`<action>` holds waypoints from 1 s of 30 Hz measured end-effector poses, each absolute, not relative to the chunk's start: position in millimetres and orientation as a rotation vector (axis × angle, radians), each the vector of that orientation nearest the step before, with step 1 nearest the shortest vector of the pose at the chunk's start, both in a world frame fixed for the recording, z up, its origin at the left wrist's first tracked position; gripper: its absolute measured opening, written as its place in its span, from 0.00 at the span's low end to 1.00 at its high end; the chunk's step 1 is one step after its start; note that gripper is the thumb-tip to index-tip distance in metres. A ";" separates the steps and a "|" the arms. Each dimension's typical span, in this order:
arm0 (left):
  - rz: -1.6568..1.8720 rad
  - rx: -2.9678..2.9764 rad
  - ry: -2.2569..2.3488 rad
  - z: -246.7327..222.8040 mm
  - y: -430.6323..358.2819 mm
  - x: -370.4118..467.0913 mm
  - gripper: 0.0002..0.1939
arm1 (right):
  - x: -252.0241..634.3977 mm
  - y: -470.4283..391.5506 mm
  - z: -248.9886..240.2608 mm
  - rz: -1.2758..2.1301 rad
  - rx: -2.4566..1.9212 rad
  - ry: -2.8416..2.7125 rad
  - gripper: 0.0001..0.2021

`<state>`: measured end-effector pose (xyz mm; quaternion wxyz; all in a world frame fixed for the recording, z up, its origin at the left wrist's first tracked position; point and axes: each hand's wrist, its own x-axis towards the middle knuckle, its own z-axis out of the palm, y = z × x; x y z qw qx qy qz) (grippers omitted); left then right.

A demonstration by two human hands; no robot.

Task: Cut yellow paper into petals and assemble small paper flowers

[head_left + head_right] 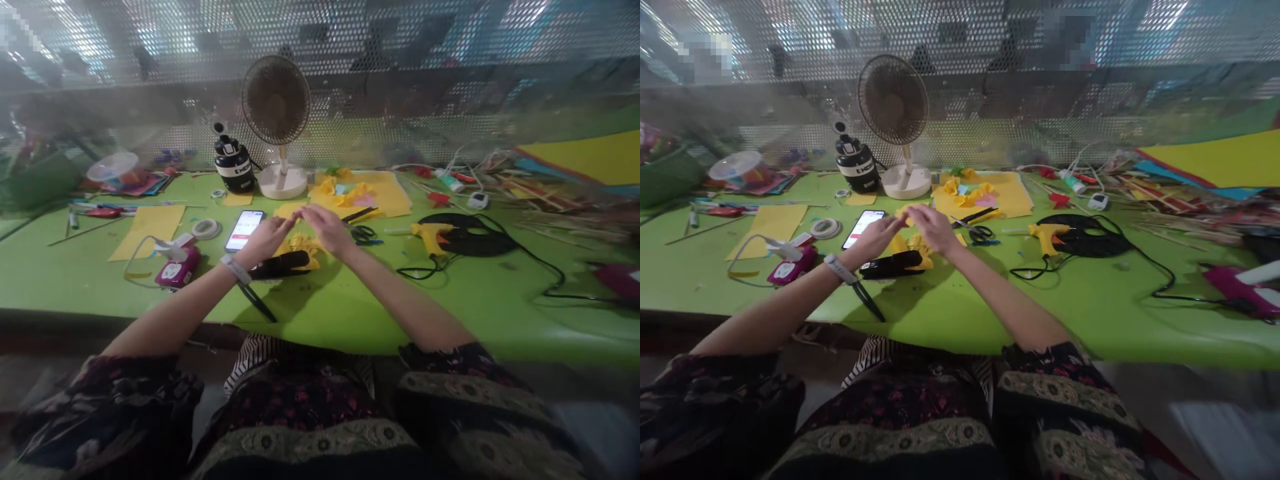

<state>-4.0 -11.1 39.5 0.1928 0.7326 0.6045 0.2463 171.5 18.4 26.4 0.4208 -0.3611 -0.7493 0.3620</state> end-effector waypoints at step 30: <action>0.605 2.289 1.499 4.9 -50.7 -41.3 0.14 | 196.2 -31.2 20.2 1.799 -1.379 -1.668 0.31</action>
